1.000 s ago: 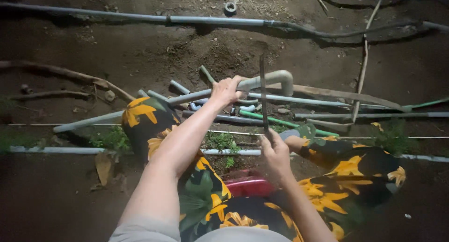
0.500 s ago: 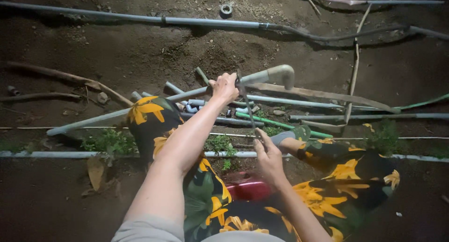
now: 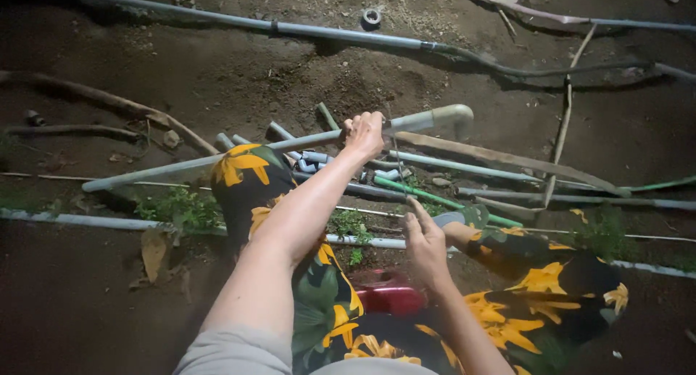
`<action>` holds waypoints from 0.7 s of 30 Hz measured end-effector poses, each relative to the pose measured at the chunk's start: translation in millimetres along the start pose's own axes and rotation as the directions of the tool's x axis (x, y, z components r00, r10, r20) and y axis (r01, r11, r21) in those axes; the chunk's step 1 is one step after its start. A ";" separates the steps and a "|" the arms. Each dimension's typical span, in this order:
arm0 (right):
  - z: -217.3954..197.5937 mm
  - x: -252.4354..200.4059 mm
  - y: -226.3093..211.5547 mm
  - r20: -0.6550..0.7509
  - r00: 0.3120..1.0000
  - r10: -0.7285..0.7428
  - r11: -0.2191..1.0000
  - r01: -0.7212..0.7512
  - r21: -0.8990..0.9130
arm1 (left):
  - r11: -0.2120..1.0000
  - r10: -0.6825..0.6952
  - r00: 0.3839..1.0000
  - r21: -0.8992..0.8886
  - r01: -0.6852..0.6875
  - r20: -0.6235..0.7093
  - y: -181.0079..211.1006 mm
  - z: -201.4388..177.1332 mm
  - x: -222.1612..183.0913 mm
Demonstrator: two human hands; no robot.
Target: Sawing a PVC pipe with a hand saw and organizing materials on the ground
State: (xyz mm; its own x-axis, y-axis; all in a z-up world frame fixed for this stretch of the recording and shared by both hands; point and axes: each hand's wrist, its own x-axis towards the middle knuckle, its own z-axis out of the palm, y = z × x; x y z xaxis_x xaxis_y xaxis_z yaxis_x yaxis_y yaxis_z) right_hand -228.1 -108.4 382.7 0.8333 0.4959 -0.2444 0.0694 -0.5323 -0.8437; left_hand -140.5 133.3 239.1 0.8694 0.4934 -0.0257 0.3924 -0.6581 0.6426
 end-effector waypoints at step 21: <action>19.3 38.2 -28.0 -0.071 0.997 -0.002 0.998 0.006 0.057 | 0.999 0.033 0.999 0.029 -0.033 0.006 32.9 -51.0 -26.8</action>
State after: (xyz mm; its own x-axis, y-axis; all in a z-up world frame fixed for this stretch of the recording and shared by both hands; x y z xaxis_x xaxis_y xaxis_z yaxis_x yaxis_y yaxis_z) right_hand -208.8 -61.4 387.8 0.8702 0.4465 -0.2082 0.0428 -0.4894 -0.8710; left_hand -166.2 127.5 300.0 0.8837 0.4680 -0.0089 0.3719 -0.6905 0.6205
